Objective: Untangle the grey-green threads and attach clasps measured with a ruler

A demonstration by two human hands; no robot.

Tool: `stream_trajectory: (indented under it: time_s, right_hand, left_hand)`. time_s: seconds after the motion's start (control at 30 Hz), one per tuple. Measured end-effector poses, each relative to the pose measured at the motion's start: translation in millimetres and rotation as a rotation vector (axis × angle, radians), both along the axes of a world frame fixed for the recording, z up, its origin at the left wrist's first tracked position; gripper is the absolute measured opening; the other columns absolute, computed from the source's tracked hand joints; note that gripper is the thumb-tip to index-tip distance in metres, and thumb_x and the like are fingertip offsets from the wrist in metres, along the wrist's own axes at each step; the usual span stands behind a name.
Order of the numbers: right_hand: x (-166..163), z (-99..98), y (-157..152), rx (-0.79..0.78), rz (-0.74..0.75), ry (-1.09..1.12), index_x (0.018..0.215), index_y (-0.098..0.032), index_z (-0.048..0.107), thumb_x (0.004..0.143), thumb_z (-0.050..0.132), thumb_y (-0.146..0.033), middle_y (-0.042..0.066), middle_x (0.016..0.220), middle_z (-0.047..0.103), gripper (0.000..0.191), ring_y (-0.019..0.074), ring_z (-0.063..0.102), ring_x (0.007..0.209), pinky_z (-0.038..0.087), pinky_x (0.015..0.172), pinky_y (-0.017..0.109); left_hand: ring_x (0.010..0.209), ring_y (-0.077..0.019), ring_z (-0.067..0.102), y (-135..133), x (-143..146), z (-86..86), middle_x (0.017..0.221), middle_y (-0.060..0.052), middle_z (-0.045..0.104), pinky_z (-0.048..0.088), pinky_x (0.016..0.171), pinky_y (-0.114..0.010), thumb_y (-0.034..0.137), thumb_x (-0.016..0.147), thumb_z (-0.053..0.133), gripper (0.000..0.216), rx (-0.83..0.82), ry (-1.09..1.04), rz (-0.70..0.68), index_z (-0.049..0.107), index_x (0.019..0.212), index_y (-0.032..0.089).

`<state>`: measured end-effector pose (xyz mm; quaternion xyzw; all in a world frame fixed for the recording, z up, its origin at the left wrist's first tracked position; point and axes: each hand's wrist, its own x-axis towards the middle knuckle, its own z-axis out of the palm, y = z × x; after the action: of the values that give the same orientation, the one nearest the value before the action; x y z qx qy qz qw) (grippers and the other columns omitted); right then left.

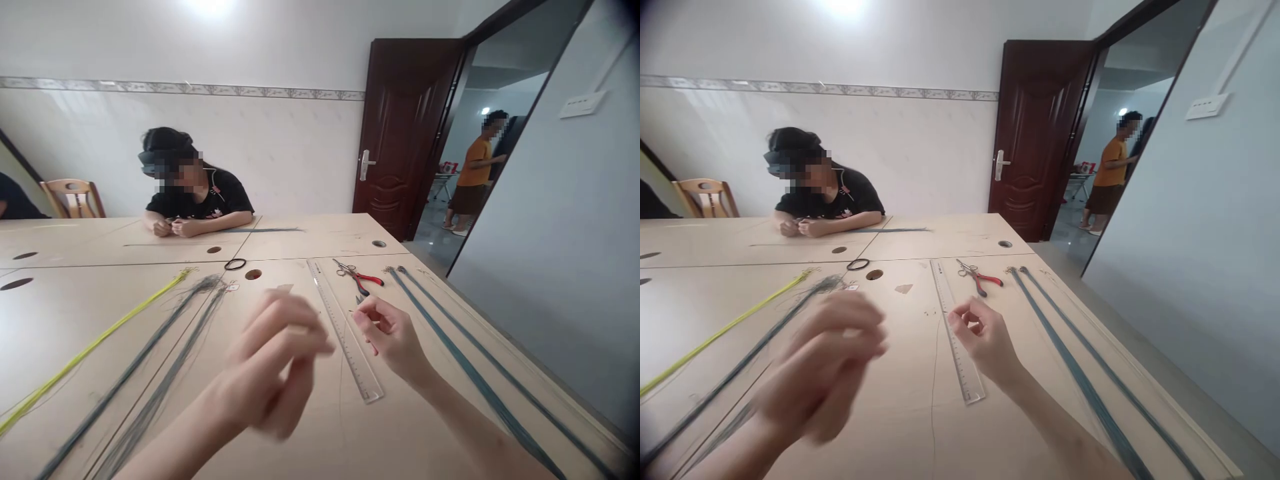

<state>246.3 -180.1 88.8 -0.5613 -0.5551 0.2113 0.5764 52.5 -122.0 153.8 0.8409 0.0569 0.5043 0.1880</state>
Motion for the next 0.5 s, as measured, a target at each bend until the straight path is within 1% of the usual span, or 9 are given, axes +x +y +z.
stream_trajectory:
  time_s: [0.07, 0.1, 0.13, 0.2, 0.27, 0.3, 0.37, 0.5]
  right_hand:
    - [-7, 21.0, 1, 0.063, 0.031, -0.066, 0.071, -0.019, 0.053, 0.084, 0.056, -0.035, -0.003, 0.059, 0.046, 0.020, 0.0055, 0.041, 0.045, 0.036, 0.036, 0.016]
    - [-10, 33.3, 2, 0.106, 0.042, -0.088, 0.071, -0.019, 0.054, 0.084, 0.056, -0.034, -0.003, 0.059, 0.047, 0.019, 0.0053, 0.042, 0.044, 0.036, 0.037, 0.016]
    - [-13, 46.1, 3, 0.147, 0.051, -0.100, 0.071, -0.019, 0.055, 0.084, 0.056, -0.033, -0.003, 0.058, 0.048, 0.019, 0.0053, 0.042, 0.044, 0.037, 0.037, 0.017]
    - [-17, 70.7, 6, 0.221, 0.054, -0.122, 0.072, -0.020, 0.056, 0.084, 0.056, -0.033, -0.004, 0.056, 0.048, 0.018, 0.0055, 0.043, 0.042, 0.037, 0.036, 0.017]
    - [-21, 90.1, 6, 0.282, 0.038, -0.171, 0.072, -0.021, 0.057, 0.085, 0.055, -0.032, -0.004, 0.055, 0.048, 0.017, 0.0050, 0.042, 0.041, 0.035, 0.035, 0.017]
    - [-22, 96.9, 6, 0.305, 0.029, -0.206, 0.072, -0.021, 0.057, 0.085, 0.055, -0.030, -0.004, 0.055, 0.048, 0.016, 0.0047, 0.042, 0.041, 0.035, 0.035, 0.016]
    - [-24, 104.3, 4, 0.324, 0.017, -0.279, 0.072, -0.022, 0.057, 0.086, 0.054, -0.028, -0.004, 0.056, 0.049, 0.015, 0.0046, 0.043, 0.042, 0.036, 0.036, 0.016]
    - [-25, 103.5, 1, 0.340, 0.051, -0.392, 0.074, -0.025, 0.058, 0.086, 0.055, -0.025, -0.002, 0.059, 0.051, 0.012, 0.0071, 0.047, 0.047, 0.038, 0.037, 0.018]
  left_hand:
    - [0.079, -0.0181, 0.055, 10, 9, 7.6, 0.082, -0.003, 0.059, 0.048, 0.069, -0.035, 0.013, 0.081, 0.052, 0.011, -0.004, -0.059, -0.026, 0.058, 0.085, 0.021]
    - [0.078, -0.0172, 0.054, 14, 13, 13.7, 0.082, -0.003, 0.058, 0.047, 0.068, -0.033, 0.013, 0.083, 0.050, 0.012, -0.065, -0.071, -0.022, 0.058, 0.086, 0.021]
    - [0.076, -0.0160, 0.053, 19, 17, 21.0, 0.082, -0.002, 0.057, 0.046, 0.066, -0.031, 0.015, 0.084, 0.047, 0.011, -0.166, -0.060, 0.011, 0.057, 0.085, 0.020]
    - [0.071, -0.0145, 0.051, 25, 19, 36.2, 0.078, -0.001, 0.056, 0.044, 0.061, -0.028, 0.021, 0.087, 0.045, 0.014, -0.348, -0.014, 0.027, 0.058, 0.081, 0.020]
    - [0.068, -0.0145, 0.050, 27, 16, 47.8, 0.074, -0.001, 0.055, 0.042, 0.056, -0.027, 0.028, 0.088, 0.044, 0.020, -0.439, 0.024, 0.004, 0.059, 0.076, 0.020]
    - [0.067, -0.0147, 0.050, 26, 13, 51.1, 0.072, -0.001, 0.055, 0.042, 0.054, -0.026, 0.030, 0.088, 0.044, 0.022, -0.448, 0.045, -0.009, 0.059, 0.075, 0.020]
    - [0.068, -0.0153, 0.051, 23, 6, 53.0, 0.072, -0.001, 0.056, 0.043, 0.054, -0.026, 0.034, 0.089, 0.043, 0.025, -0.426, 0.093, -0.008, 0.060, 0.077, 0.020]
    - [0.071, -0.0151, 0.055, 13, -3, 47.6, 0.075, 0.000, 0.060, 0.044, 0.059, -0.026, 0.034, 0.090, 0.044, 0.022, -0.370, 0.169, 0.047, 0.061, 0.082, 0.024]
